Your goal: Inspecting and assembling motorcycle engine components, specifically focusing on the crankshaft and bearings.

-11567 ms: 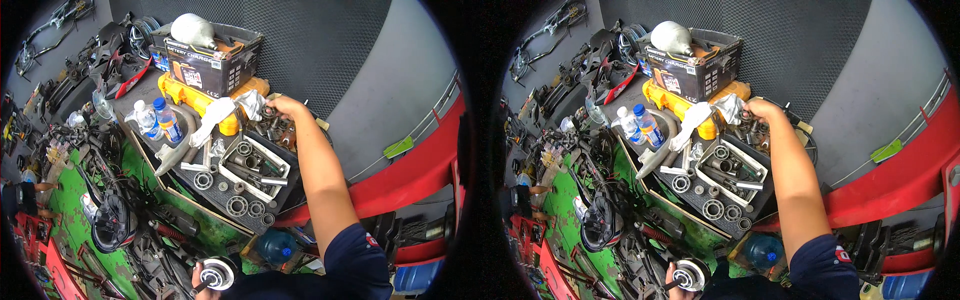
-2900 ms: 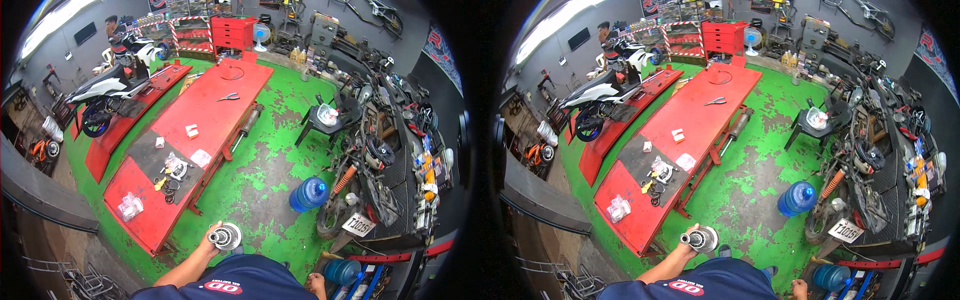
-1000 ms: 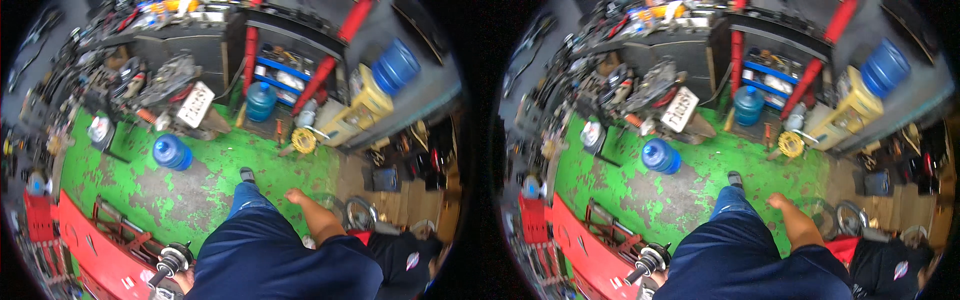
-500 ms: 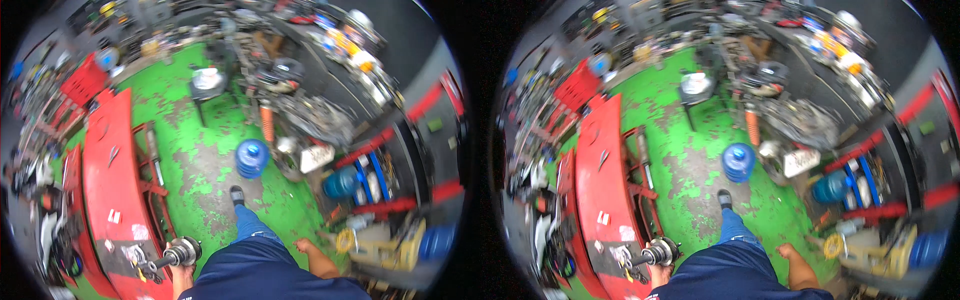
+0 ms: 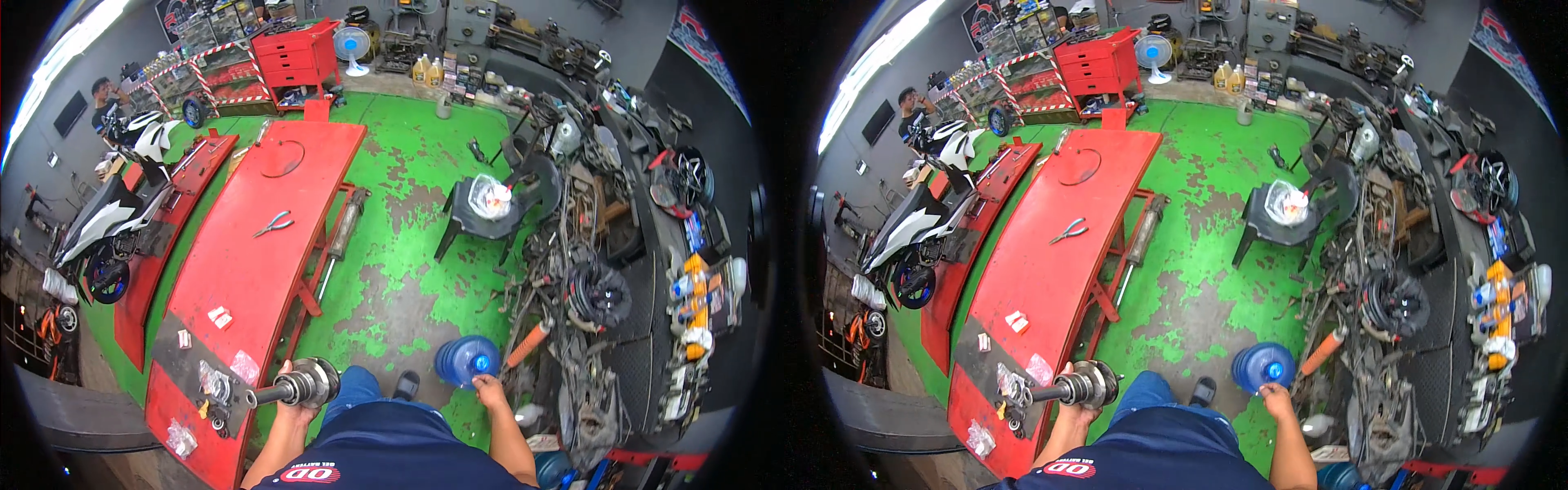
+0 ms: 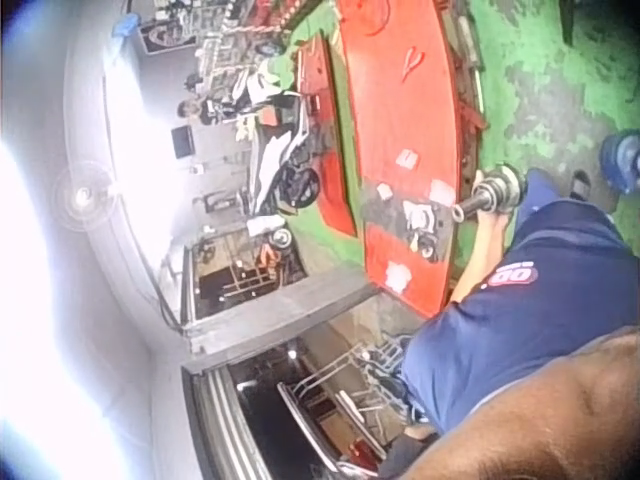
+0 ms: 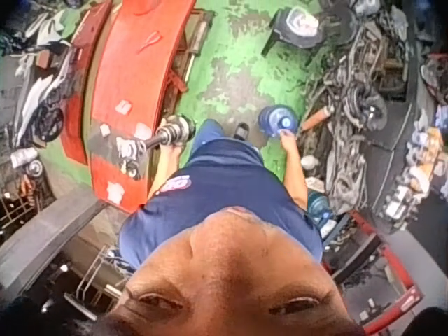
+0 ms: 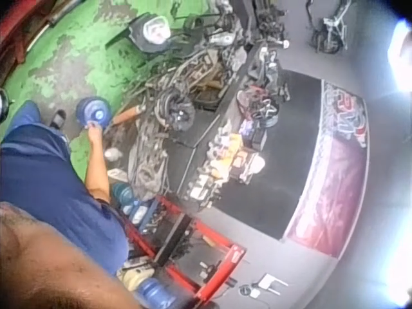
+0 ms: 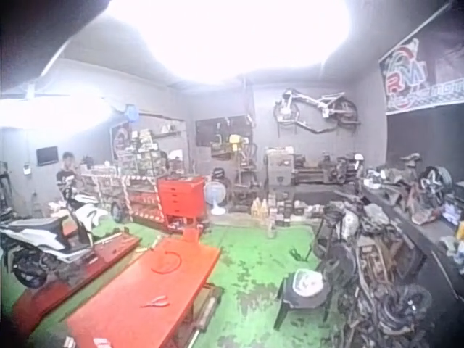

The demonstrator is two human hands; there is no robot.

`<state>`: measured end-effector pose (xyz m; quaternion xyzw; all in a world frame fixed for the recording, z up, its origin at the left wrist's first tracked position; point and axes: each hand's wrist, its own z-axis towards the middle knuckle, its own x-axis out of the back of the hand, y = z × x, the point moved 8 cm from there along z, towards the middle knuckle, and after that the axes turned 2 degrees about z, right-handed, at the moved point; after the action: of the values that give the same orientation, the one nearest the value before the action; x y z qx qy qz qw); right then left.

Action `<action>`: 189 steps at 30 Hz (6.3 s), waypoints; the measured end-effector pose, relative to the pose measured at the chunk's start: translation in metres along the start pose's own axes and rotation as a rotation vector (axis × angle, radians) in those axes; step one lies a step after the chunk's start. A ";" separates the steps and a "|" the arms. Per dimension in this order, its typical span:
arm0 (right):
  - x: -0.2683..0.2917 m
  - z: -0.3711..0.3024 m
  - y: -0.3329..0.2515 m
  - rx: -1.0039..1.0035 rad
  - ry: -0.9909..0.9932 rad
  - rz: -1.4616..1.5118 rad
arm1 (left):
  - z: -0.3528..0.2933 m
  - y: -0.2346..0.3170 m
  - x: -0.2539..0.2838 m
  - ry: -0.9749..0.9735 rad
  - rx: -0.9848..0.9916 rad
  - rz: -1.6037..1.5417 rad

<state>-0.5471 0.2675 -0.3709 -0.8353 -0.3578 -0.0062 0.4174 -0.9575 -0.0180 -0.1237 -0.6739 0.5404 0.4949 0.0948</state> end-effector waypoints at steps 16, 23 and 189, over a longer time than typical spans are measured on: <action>-0.025 0.209 -0.109 -0.414 -0.367 -0.414 | 0.363 0.095 -0.121 0.036 0.121 0.143; -0.012 0.362 -0.265 -0.082 -0.356 -0.420 | 0.512 0.108 -0.217 -0.050 0.177 0.117; -0.772 0.684 -1.552 0.172 -2.926 -1.284 | 1.264 0.427 -0.517 1.329 -1.946 -1.459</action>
<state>-2.2550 0.9040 0.0202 -0.1848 0.7064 -0.6155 0.2968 -1.9840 0.9776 -0.1739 -0.7022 -0.5461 0.0975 -0.4464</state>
